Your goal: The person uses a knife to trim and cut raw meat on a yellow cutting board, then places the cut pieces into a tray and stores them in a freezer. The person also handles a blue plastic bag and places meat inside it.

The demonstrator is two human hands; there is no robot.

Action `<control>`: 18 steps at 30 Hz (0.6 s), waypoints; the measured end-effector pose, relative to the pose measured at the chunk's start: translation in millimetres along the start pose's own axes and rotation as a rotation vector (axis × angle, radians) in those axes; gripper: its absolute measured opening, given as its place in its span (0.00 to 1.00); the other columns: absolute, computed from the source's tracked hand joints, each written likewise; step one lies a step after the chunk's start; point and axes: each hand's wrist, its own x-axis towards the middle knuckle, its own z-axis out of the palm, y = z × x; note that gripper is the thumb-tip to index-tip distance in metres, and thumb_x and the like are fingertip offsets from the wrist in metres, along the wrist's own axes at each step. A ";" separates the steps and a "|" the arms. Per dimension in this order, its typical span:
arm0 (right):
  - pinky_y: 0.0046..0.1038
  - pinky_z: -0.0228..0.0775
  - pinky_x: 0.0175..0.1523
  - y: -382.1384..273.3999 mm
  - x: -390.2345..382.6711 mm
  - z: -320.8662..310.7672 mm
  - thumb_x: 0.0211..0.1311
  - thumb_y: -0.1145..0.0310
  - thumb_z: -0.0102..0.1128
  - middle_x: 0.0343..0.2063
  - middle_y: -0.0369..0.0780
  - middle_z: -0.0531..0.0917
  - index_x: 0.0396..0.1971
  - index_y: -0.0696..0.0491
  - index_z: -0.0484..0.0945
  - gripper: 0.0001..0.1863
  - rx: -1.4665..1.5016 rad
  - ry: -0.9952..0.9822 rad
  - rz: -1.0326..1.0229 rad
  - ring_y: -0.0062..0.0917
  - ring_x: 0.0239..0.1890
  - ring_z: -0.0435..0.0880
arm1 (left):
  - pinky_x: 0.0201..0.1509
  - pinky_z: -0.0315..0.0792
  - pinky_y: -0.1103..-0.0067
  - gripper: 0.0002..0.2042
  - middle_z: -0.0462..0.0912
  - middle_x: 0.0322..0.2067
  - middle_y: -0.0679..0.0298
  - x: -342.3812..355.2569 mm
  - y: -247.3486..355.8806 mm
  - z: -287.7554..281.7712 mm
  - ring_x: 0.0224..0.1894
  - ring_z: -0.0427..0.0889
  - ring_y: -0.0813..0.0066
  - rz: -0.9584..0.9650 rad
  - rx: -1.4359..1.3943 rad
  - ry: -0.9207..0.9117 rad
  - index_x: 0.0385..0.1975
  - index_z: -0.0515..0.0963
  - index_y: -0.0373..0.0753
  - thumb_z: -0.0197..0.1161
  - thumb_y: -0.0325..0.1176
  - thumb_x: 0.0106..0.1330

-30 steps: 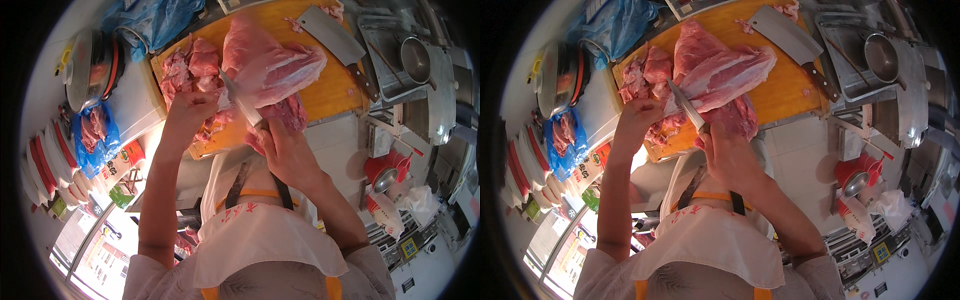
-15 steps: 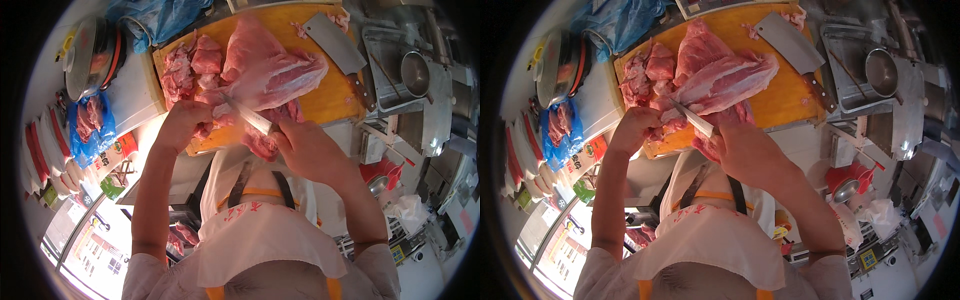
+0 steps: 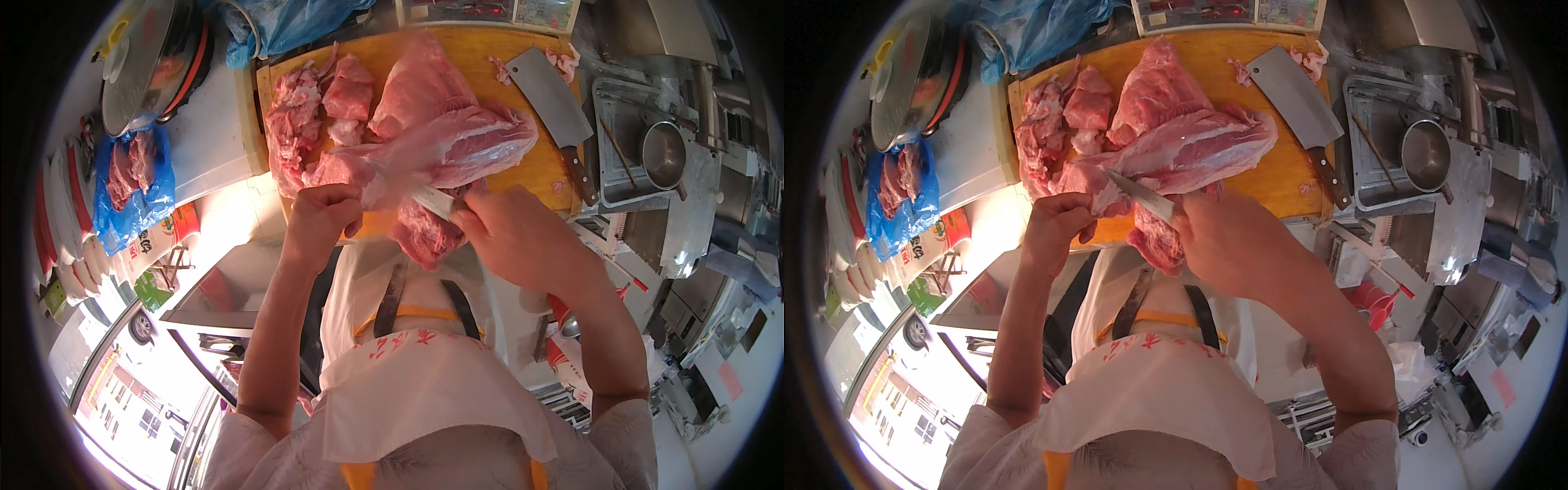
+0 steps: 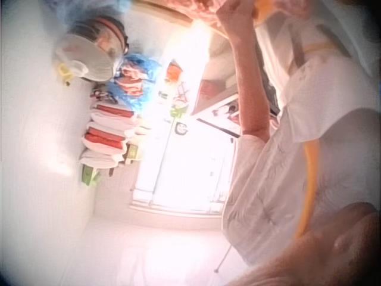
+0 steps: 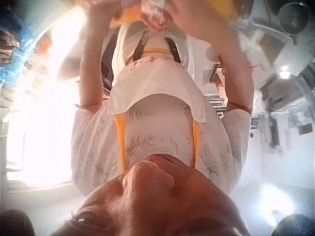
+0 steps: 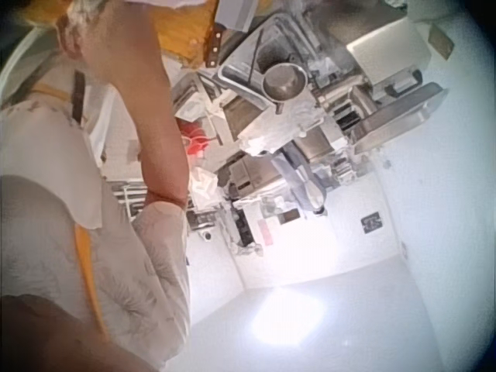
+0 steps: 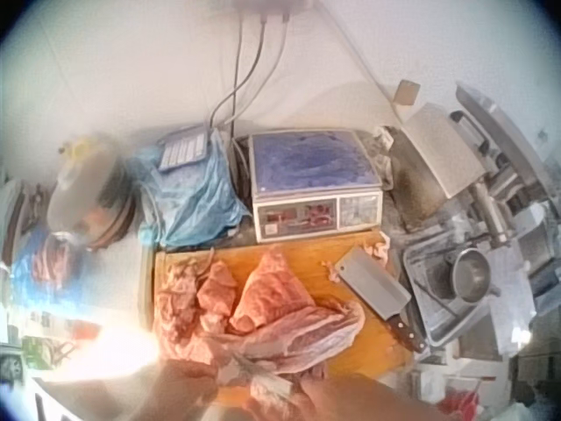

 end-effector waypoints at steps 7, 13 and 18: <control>0.50 0.70 0.39 -2.3 -17.1 0.8 0.72 0.63 0.54 0.28 0.56 0.81 0.35 0.61 0.76 0.14 0.069 -0.119 0.124 0.58 0.35 0.80 | 0.27 0.67 0.80 0.04 0.75 0.21 0.64 2.4 -10.1 -18.3 0.22 0.73 0.78 0.020 -0.109 -0.007 0.27 0.80 0.29 0.58 0.19 0.60; 0.50 0.69 0.38 2.2 -14.6 -3.1 0.73 0.63 0.55 0.29 0.57 0.81 0.35 0.63 0.76 0.15 0.096 0.009 0.077 0.59 0.36 0.79 | 0.27 0.67 0.79 0.05 0.77 0.22 0.63 2.5 -4.1 -22.7 0.23 0.74 0.77 -0.001 -0.163 -0.036 0.30 0.81 0.28 0.58 0.19 0.60; 0.50 0.69 0.39 13.5 -15.0 9.3 0.73 0.63 0.55 0.28 0.58 0.81 0.34 0.63 0.76 0.15 0.175 -0.027 0.095 0.59 0.36 0.79 | 0.29 0.68 0.78 0.06 0.79 0.25 0.63 3.1 -2.4 -16.4 0.25 0.76 0.76 -0.040 -0.193 0.025 0.34 0.81 0.29 0.58 0.20 0.61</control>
